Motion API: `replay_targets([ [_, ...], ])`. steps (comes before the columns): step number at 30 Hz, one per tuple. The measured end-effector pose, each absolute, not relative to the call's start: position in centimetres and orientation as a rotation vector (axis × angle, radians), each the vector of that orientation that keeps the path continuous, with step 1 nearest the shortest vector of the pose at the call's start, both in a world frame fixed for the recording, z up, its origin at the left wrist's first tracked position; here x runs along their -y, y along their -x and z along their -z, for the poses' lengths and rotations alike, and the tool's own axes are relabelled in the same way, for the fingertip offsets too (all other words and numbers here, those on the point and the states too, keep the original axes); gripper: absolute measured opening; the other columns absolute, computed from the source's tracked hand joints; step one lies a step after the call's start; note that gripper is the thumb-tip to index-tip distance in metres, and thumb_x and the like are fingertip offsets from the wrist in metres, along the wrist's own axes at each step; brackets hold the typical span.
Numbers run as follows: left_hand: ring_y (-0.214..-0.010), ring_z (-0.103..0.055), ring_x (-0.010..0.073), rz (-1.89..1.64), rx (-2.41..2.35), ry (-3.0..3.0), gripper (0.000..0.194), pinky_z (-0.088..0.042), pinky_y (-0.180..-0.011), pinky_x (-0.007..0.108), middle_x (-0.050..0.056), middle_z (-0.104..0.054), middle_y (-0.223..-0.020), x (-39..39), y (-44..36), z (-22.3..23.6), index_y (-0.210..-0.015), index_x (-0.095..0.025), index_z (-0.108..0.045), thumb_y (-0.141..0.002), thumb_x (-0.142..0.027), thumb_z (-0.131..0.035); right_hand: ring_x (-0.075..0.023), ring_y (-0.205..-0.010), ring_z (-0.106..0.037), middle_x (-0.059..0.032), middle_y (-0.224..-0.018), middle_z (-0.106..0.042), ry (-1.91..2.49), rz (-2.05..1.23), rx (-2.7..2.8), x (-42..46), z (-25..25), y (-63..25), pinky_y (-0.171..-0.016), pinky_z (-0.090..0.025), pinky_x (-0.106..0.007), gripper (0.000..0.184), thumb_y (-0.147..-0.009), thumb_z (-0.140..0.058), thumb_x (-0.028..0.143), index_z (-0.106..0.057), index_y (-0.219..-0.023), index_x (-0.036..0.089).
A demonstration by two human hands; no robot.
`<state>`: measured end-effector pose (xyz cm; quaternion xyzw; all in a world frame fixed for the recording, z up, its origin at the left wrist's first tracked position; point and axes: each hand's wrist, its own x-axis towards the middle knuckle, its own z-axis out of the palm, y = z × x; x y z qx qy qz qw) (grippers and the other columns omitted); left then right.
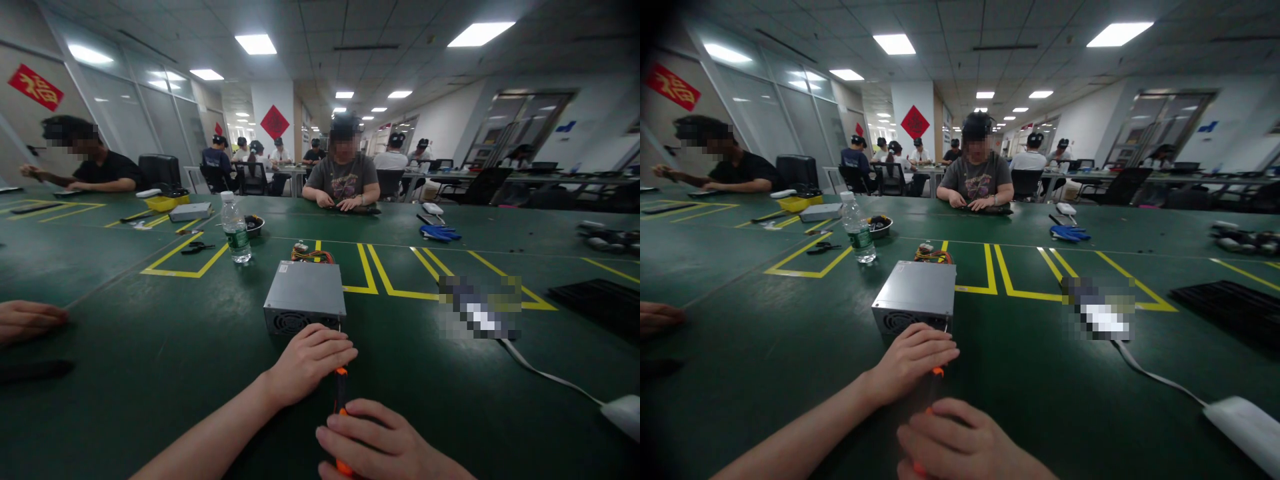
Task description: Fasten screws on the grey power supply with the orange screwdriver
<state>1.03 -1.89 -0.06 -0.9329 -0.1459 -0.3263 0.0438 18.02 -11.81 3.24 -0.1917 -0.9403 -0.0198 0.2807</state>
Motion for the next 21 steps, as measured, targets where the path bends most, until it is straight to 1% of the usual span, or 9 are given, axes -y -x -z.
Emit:
replay_targets([
  [3, -0.117, -0.049, 0.014, 0.959, 0.465, 2.829, 0.033, -0.039, -0.097, 0.031, 0.002, -0.059, -0.121, 1.9, -0.8, -0.2, -0.121, -0.023, -0.05, -0.09, -0.016, -0.043, -0.0082, -0.089, -0.064, 0.0007, -0.096, -0.07, 0.564, 0.051, 2.461, 12.0, -3.5, -18.0, -0.093, -0.042, -0.017, 0.031, -0.086, -0.055, 0.016, -0.054, -0.116, 0.021],
  [7, -0.124, -0.043, 0.0179, 1.008, 0.609, 2.7, 0.041, -0.033, -0.104, 0.038, 0.005, -0.052, -0.13, 1.6, 0.3, -0.7, -0.126, -0.022, -0.046, -0.085, -0.013, -0.044, -0.0083, -0.078, -0.064, 0.0029, -0.085, -0.071, 0.619, 0.239, 2.458, 12.0, -2.5, -18.3, -0.084, -0.045, -0.016, 0.02, -0.085, -0.055, 0.017, -0.061, -0.101, 0.027],
  [10, -0.124, -0.043, 0.0194, 1.125, 0.8, 2.553, 0.041, -0.031, -0.105, 0.041, 0.006, -0.052, -0.13, 1.0, 1.4, -0.9, -0.124, -0.022, -0.047, -0.084, -0.012, -0.045, -0.0091, -0.069, -0.062, 0.0032, -0.078, -0.07, 0.643, 0.296, 2.444, 11.9, -1.6, -18.2, -0.074, -0.048, -0.017, 0.016, -0.085, -0.054, 0.016, -0.062, -0.094, 0.027],
  [13, -0.123, -0.044, 0.0197, 1.123, 0.895, 2.495, 0.042, -0.03, -0.105, 0.042, 0.006, -0.052, -0.129, 0.4, 2.1, -1.1, -0.125, -0.021, -0.046, -0.084, -0.013, -0.045, -0.0105, -0.059, -0.058, 0.0013, -0.085, -0.071, 0.657, 0.341, 2.455, 11.9, -1.1, -18.3, -0.059, -0.049, -0.021, 0.011, -0.082, -0.058, 0.016, -0.061, -0.087, 0.025],
  [15, -0.122, -0.045, 0.02, 1.089, 0.951, 2.499, 0.042, -0.03, -0.105, 0.042, 0.007, -0.052, -0.13, 0.1, 2.2, -1.1, -0.127, -0.02, -0.045, -0.085, -0.016, -0.045, -0.0109, -0.056, -0.056, 0.0001, -0.09, -0.071, 0.671, 0.379, 2.456, 12.0, -1.0, -18.5, -0.054, -0.048, -0.023, 0.008, -0.081, -0.059, 0.017, -0.06, -0.083, 0.024],
  [18, -0.122, -0.045, 0.0201, 1.046, 1.007, 2.528, 0.041, -0.031, -0.104, 0.042, 0.006, -0.052, -0.13, -0.2, 2.1, -0.9, -0.128, -0.021, -0.045, -0.086, -0.019, -0.044, -0.012, -0.059, -0.06, -0.0021, -0.088, -0.071, 0.713, 0.405, 2.434, 12.2, -1.2, -18.9, -0.054, -0.048, -0.022, 0.004, -0.084, -0.057, 0.022, -0.06, -0.085, 0.023],
  [21, -0.12, -0.047, 0.0198, 1.037, 1.031, 2.545, 0.039, -0.031, -0.104, 0.042, 0.005, -0.054, -0.128, -0.3, 2.0, -0.7, -0.125, -0.022, -0.047, -0.087, -0.02, -0.044, -0.0135, -0.065, -0.064, -0.0056, -0.092, -0.07, 0.734, 0.391, 2.468, 12.3, -1.2, -19.2, -0.058, -0.05, -0.021, 0.016, -0.09, -0.046, 0.028, -0.059, -0.098, 0.021],
])
